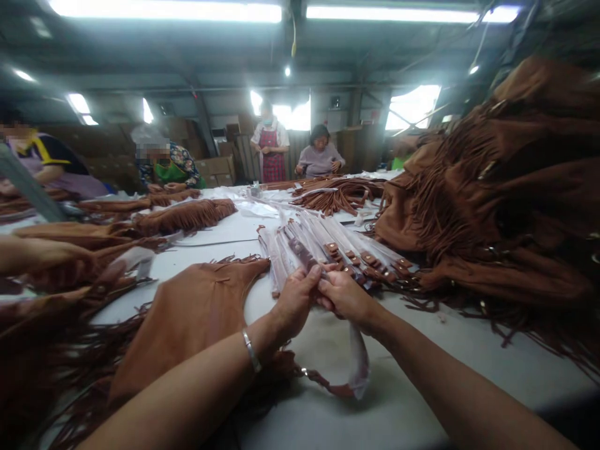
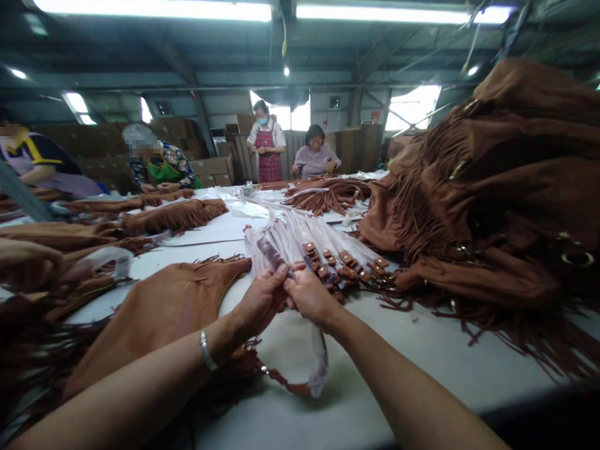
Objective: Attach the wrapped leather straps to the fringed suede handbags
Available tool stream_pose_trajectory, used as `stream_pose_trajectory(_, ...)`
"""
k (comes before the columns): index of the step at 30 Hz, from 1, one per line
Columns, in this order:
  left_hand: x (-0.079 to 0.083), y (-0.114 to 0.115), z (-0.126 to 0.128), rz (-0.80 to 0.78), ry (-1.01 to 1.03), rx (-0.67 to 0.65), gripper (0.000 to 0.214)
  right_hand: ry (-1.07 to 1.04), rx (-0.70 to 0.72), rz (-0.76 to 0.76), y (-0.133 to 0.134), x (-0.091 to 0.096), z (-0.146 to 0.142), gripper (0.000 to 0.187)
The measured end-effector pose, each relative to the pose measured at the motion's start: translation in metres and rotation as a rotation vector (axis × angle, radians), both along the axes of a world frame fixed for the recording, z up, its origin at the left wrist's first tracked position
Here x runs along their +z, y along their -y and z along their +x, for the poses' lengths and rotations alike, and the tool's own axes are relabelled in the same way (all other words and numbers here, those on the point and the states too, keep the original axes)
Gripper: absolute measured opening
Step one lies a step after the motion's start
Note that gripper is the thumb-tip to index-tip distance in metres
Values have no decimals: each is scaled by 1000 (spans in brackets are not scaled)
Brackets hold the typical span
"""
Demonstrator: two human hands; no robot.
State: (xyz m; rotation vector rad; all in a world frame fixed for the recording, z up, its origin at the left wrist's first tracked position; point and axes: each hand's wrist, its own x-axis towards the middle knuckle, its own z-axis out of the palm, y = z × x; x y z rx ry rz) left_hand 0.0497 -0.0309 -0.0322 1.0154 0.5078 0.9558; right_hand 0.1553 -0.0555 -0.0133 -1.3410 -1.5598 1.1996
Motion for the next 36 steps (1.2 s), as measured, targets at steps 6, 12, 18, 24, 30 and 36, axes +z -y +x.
stream_pose_trajectory(6,13,-8,-14,-84,125,-19,45,139,7,119,11,0,10,25)
stream_pose_trajectory(12,36,-28,-19,-220,231,224,41,234,22,157,14,-3,-4,20)
stream_pose_trajectory(18,16,-2,-6,-159,46,214,45,17,29,87,7,-4,-29,23)
stream_pose_trajectory(24,3,5,-13,-127,132,40,41,158,241,-103,6,10,7,32)
stream_pose_trajectory(30,5,-1,-14,-200,197,-116,32,-63,-108,-80,-19,40,25,42)
stream_pose_trajectory(36,4,4,-17,-148,125,-114,17,-304,226,-326,-32,23,-18,40)
